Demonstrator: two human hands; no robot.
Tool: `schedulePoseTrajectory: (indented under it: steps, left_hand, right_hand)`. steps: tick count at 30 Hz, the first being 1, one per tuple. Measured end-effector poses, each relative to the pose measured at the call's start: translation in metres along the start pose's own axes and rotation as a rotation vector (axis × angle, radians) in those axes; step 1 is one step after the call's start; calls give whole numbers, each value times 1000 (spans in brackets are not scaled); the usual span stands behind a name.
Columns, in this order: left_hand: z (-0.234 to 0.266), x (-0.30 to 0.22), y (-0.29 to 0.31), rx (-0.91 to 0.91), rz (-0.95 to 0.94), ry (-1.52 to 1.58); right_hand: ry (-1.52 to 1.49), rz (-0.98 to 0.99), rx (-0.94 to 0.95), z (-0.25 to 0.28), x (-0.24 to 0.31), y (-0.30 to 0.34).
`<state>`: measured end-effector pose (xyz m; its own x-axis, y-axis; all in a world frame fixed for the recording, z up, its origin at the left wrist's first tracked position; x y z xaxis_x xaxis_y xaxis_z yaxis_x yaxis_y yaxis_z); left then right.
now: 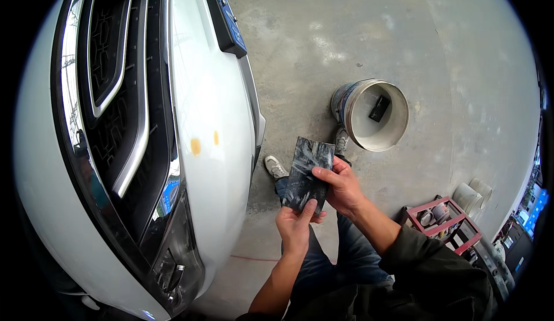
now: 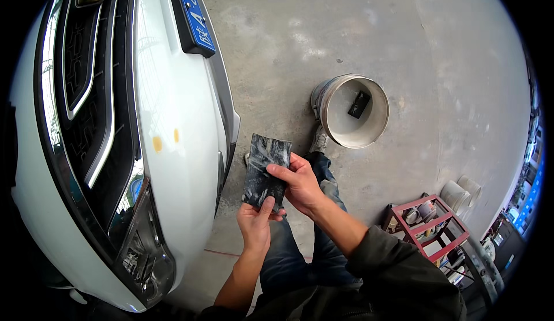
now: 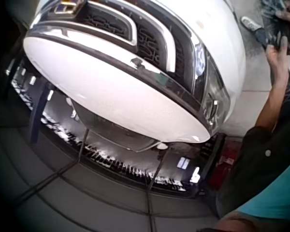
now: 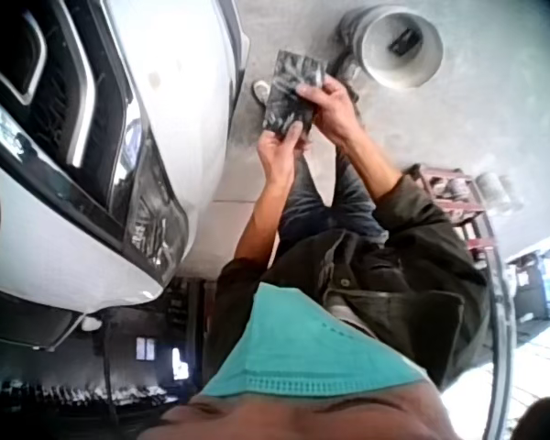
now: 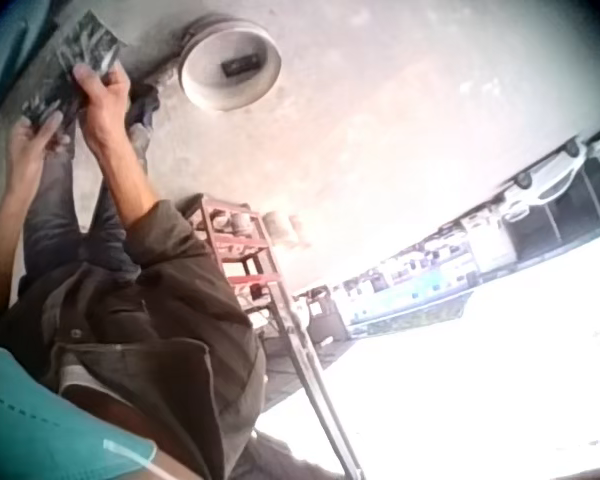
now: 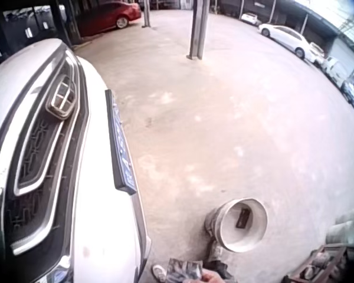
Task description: The person scrubs a yellow stain on the front bumper of a white car using a black sponge and water from a bucket. They then move to the lower bumper area, scrubbing the surface and the fog light housing. Finally, they wipe the cleaned areas with a purple cloth.
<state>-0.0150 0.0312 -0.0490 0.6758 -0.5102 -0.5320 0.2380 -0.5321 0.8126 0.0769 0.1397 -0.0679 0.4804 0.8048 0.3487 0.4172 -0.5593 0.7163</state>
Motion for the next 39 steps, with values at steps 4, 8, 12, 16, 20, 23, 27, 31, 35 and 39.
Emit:
schedulePoseTrajectory:
  steps: [4, 8, 12, 16, 20, 23, 27, 31, 35, 39]
  left_hand:
    - [-2, 19, -2, 69, 118, 76]
    - [14, 25, 11, 93, 194, 66]
    - [21, 33, 16, 181, 241, 104]
    - [35, 20, 18, 184, 132, 108]
    - [15, -38, 14, -96, -518, -473]
    - [-1, -65, 10, -54, -881, -1046]
    - [1, -67, 3, -91, -818, -1058]
    - [21, -38, -7, -128, -340, -527]
    - [8, -43, 0, -10, -91, -336]
    - [7, -54, 11, 36, -96, -373]
  right_hand:
    - [-25, -39, -52, 5, -4, -5]
    - [-24, -107, -56, -15, -11, -9]
    - [37, -55, -73, -34, 2, -19]
    - [39, -91, -135, -25, 5, -25]
    - [88, -139, -195, -14, -1, -18]
    - [63, -141, -168, -6, -3, -13]
    - [-22, -58, -21, 16, 5, -12]
    - [1138, 557, 145, -11, 37, 21]
    - [1735, 732, 537, -36, 12, 35]
    - [1692, 967, 553, -48, 10, 23]
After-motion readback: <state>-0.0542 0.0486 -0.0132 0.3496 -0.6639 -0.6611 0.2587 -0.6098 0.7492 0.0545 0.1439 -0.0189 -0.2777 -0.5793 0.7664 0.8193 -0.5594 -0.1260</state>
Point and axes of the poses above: each hand's wrist, its own y-axis away from the middle knuckle, its own z-axis out of the back of the hand, x = y × z, the point moved 6 cm from there along -y, towards the middle knuckle, and after that the axes turned 1 degree about x, right-handed, at the moved point
